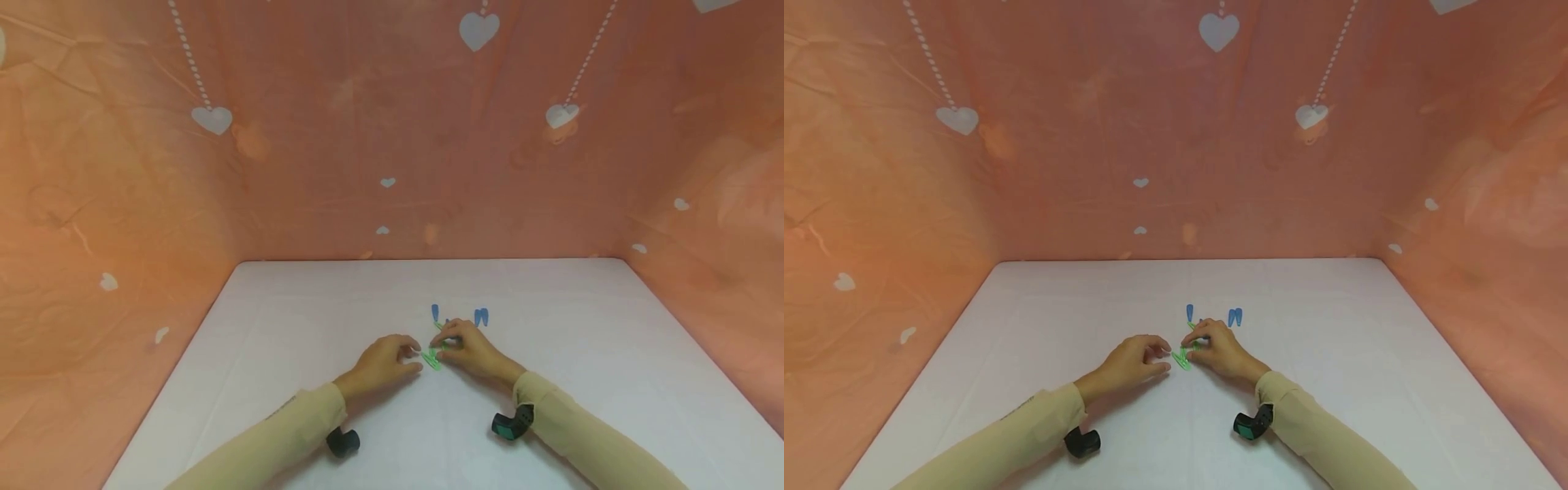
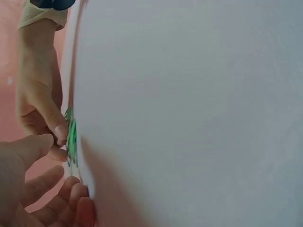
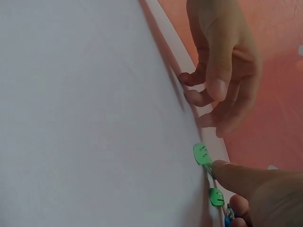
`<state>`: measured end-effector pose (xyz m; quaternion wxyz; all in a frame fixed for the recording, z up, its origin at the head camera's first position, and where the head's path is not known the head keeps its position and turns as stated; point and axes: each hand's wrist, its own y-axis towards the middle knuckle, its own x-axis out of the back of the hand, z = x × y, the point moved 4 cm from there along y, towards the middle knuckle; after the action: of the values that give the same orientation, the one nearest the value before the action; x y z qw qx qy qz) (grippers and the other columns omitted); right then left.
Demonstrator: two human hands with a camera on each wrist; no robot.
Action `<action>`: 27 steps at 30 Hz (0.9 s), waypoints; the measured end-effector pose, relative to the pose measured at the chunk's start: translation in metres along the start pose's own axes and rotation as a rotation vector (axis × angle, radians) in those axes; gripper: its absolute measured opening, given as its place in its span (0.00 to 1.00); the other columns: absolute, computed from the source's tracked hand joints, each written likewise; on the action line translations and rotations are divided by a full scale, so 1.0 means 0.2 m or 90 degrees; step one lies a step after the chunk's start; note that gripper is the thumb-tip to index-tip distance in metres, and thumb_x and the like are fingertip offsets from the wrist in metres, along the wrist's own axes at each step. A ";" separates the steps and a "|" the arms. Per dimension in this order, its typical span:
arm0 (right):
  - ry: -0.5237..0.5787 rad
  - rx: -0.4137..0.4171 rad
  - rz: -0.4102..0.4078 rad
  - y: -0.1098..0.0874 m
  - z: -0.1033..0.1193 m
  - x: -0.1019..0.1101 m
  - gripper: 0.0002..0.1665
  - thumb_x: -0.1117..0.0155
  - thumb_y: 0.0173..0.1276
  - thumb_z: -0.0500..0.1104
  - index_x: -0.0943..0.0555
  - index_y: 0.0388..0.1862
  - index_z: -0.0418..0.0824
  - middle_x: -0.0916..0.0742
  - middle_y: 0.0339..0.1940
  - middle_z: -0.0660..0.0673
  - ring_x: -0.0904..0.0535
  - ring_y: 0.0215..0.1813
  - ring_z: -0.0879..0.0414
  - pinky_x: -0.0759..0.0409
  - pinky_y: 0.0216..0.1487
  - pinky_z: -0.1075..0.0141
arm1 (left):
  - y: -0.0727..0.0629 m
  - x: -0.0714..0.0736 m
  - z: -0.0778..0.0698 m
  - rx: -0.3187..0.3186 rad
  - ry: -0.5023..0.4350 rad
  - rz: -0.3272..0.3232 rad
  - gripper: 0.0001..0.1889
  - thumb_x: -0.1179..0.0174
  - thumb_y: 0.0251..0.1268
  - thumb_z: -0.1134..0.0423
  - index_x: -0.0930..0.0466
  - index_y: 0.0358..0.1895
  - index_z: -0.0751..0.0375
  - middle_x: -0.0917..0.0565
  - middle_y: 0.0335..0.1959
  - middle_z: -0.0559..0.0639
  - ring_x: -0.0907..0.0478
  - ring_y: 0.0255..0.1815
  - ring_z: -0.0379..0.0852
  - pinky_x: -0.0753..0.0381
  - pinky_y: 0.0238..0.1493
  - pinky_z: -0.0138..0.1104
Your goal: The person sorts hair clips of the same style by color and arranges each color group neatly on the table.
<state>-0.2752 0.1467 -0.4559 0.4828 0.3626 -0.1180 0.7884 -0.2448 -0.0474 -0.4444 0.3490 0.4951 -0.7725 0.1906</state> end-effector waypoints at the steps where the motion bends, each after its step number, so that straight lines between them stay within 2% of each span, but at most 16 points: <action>1: -0.002 0.004 -0.002 0.00 0.00 0.00 0.10 0.27 0.62 0.36 0.11 0.43 0.41 0.15 0.45 0.44 0.24 0.58 0.46 0.31 0.65 0.48 | 0.00 -0.01 0.00 0.001 -0.003 0.000 0.13 0.30 0.62 0.58 0.15 0.48 0.57 0.13 0.42 0.50 0.27 0.33 0.37 0.26 0.38 0.31; 5: 0.002 0.011 -0.005 0.00 0.00 0.00 0.09 0.27 0.61 0.36 0.10 0.41 0.41 0.15 0.44 0.43 0.25 0.56 0.46 0.32 0.62 0.53 | 0.01 -0.02 0.01 0.016 -0.018 -0.009 0.10 0.30 0.62 0.59 0.14 0.45 0.56 0.13 0.39 0.48 0.27 0.33 0.37 0.28 0.38 0.31; 9: -0.002 0.005 -0.009 0.00 0.00 -0.01 0.08 0.26 0.61 0.36 0.10 0.40 0.41 0.15 0.44 0.44 0.25 0.55 0.47 0.33 0.60 0.55 | 0.01 -0.03 0.01 0.044 -0.020 -0.037 0.10 0.28 0.59 0.57 0.14 0.40 0.55 0.13 0.37 0.46 0.25 0.35 0.38 0.27 0.39 0.33; 16: -0.019 -0.006 -0.023 0.00 0.00 -0.01 0.08 0.25 0.60 0.37 0.10 0.39 0.41 0.16 0.43 0.45 0.27 0.53 0.50 0.34 0.58 0.57 | 0.03 -0.06 -0.03 0.103 0.033 -0.098 0.15 0.23 0.50 0.48 0.18 0.32 0.51 0.18 0.30 0.41 0.26 0.32 0.39 0.31 0.35 0.34; 19: -0.025 -0.003 -0.029 0.00 0.00 -0.01 0.08 0.25 0.60 0.37 0.10 0.39 0.41 0.15 0.42 0.45 0.26 0.51 0.51 0.34 0.57 0.58 | 0.05 -0.07 -0.04 0.112 0.047 -0.113 0.18 0.22 0.48 0.46 0.20 0.30 0.52 0.20 0.27 0.42 0.27 0.29 0.39 0.33 0.32 0.34; 24: -0.032 0.012 -0.038 0.01 0.01 -0.02 0.08 0.24 0.59 0.36 0.10 0.38 0.40 0.15 0.40 0.44 0.25 0.49 0.51 0.33 0.56 0.59 | 0.08 -0.08 -0.04 0.124 0.077 -0.120 0.20 0.21 0.47 0.45 0.21 0.29 0.53 0.19 0.26 0.42 0.28 0.27 0.39 0.33 0.30 0.33; 27: -0.028 0.002 -0.035 0.01 0.01 -0.02 0.08 0.24 0.58 0.36 0.10 0.38 0.39 0.15 0.40 0.45 0.25 0.49 0.52 0.33 0.55 0.59 | 0.08 -0.08 -0.05 0.137 0.086 -0.116 0.20 0.21 0.47 0.46 0.21 0.29 0.53 0.20 0.25 0.41 0.29 0.26 0.39 0.33 0.30 0.34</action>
<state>-0.2752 0.1419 -0.4559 0.5010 0.3840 -0.1172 0.7667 -0.2524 -0.0241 -0.4483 0.3610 0.5835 -0.6744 0.2727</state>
